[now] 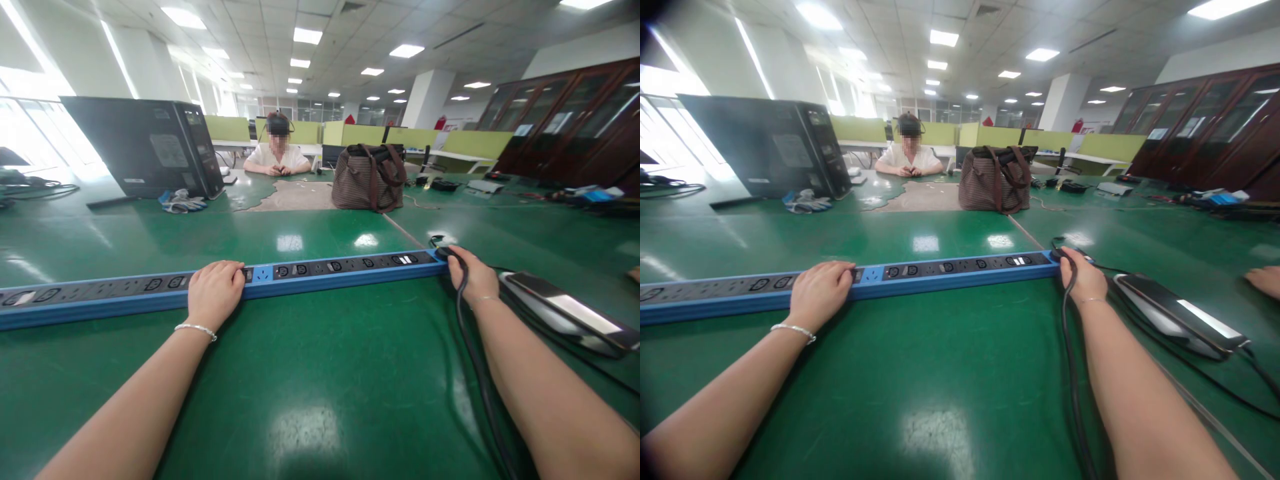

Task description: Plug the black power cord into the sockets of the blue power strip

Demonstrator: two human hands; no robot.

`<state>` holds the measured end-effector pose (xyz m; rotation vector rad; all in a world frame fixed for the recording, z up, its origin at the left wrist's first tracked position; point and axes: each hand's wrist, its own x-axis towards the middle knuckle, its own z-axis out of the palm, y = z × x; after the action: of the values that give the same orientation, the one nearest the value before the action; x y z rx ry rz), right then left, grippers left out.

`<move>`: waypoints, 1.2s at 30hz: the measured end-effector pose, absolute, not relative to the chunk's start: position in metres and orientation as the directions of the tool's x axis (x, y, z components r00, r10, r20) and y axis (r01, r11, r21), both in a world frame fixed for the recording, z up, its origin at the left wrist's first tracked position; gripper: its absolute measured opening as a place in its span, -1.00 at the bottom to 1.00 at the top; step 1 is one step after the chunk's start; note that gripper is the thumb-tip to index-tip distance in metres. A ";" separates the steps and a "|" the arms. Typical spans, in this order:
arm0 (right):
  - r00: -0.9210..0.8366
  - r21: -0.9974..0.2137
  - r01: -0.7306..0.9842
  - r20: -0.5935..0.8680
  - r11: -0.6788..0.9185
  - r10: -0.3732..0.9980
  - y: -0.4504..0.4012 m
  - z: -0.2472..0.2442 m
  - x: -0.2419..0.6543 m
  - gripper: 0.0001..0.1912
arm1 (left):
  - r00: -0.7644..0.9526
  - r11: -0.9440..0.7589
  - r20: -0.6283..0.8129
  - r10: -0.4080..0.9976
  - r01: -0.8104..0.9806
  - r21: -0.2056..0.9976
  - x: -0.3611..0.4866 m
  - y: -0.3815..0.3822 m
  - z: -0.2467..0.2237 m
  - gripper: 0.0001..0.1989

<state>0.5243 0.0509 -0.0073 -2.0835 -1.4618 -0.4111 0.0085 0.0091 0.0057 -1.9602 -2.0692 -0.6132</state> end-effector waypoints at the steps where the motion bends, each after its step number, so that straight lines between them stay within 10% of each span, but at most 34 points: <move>1: 0.365 -0.245 0.930 0.528 -0.274 0.767 0.050 -0.006 0.523 -0.51 | -0.093 0.031 0.450 0.888 0.989 0.143 0.009 0.007 0.005 -0.59; 28: 0.326 -0.242 0.944 0.587 -0.224 0.741 0.050 -0.012 0.519 -0.54 | 0.042 -0.026 0.403 0.914 0.999 -0.044 -0.002 -0.007 -0.018 -0.41; 36: 0.361 -0.405 0.914 0.800 -0.012 0.479 0.055 0.006 0.521 -0.53 | 0.036 -0.025 0.414 0.910 0.999 -0.031 -0.002 -0.006 -0.019 -0.42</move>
<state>0.5209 0.0552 0.0058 -1.6463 -1.2638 -0.5591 -0.0024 -0.0064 -0.0193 -2.0066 -1.9442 -0.4028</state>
